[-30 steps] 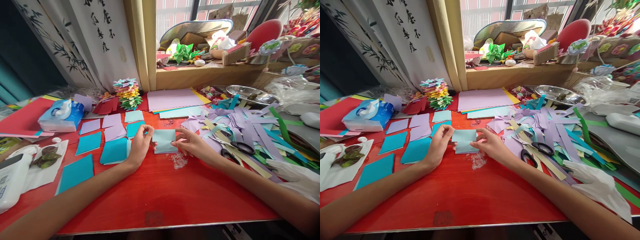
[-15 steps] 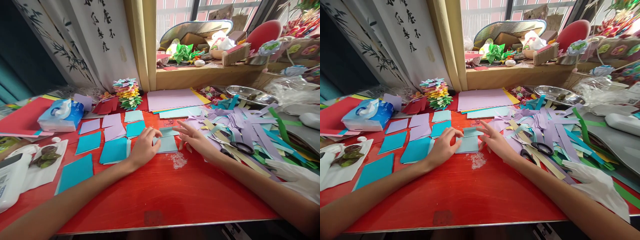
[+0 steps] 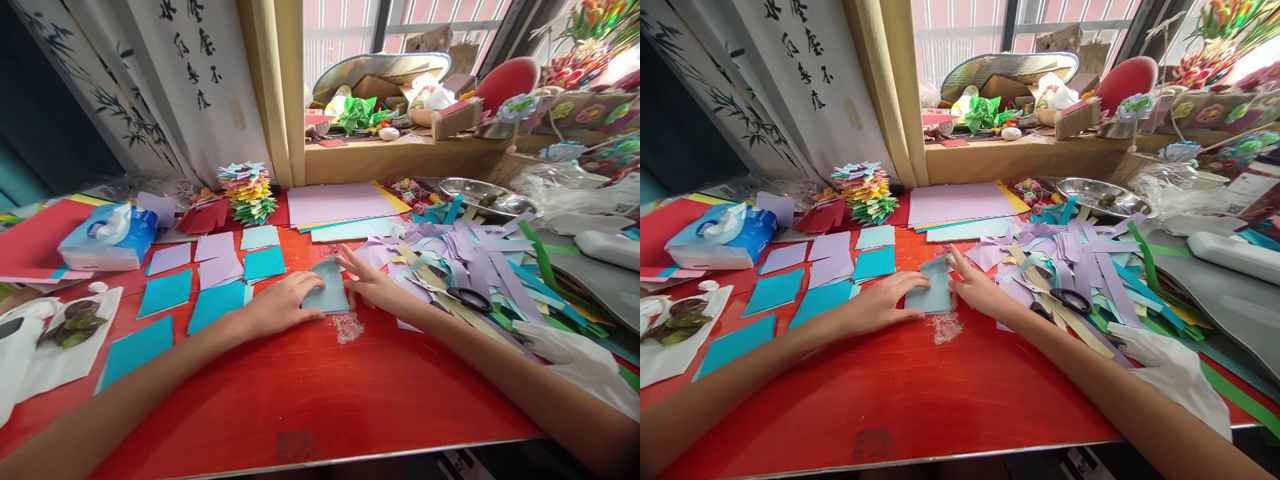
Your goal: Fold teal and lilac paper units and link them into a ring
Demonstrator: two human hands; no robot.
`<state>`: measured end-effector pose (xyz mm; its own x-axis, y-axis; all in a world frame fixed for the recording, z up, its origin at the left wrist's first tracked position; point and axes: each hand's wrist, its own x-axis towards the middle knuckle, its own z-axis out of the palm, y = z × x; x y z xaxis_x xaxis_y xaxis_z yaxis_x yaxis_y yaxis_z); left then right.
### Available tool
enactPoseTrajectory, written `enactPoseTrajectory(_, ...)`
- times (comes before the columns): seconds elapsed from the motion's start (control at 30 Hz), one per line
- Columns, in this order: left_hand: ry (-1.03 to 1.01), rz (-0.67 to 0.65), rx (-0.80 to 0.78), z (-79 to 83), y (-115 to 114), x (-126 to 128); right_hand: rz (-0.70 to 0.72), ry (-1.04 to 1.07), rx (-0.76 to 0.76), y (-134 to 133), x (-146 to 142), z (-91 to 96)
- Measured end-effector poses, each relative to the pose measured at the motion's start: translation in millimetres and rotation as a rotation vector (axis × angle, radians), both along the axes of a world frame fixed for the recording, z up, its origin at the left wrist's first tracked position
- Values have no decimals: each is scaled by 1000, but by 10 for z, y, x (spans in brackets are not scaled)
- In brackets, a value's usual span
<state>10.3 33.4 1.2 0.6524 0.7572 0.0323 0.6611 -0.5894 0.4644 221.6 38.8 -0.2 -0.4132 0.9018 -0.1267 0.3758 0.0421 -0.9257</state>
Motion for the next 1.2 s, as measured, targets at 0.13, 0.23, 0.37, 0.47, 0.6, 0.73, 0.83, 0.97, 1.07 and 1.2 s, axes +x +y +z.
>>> enactPoseTrajectory(0.13, 20, -83, -38, 78, 10, -42, 47, -9, 31, 41, 25, -33)
enactPoseTrajectory(0.23, 54, -134, -75, 143, 0, -51, 94, -115, 164, 109, 23, -67)
enactPoseTrajectory(0.37, 84, -141, -91, 180, -26, -62, 60, -437, 430, 178, -35, -73)
enactPoseTrajectory(0.47, 73, -145, -87, 178, -40, -76, -14, -631, 564, 195, -84, -98)
enactPoseTrajectory(0.6, 85, -164, -83, 190, -47, -95, -94, -706, 611, 208, -96, -177)
enactPoseTrajectory(0.73, 84, -188, -98, 210, -44, -124, -130, -525, 698, 204, -32, -178)
enactPoseTrajectory(0.83, 76, -193, -122, 223, -42, -143, 98, -447, 758, 198, 23, -132)
enactPoseTrajectory(0.97, 84, -235, -179, 242, -66, -141, 262, -471, 767, 230, 41, -164)
enactPoseTrajectory(1.07, 122, -214, -184, 238, -93, -125, 264, -492, 798, 241, 29, -233)
enactPoseTrajectory(1.2, 157, -106, -138, 191, -88, -113, 155, -415, 751, 162, 13, -202)
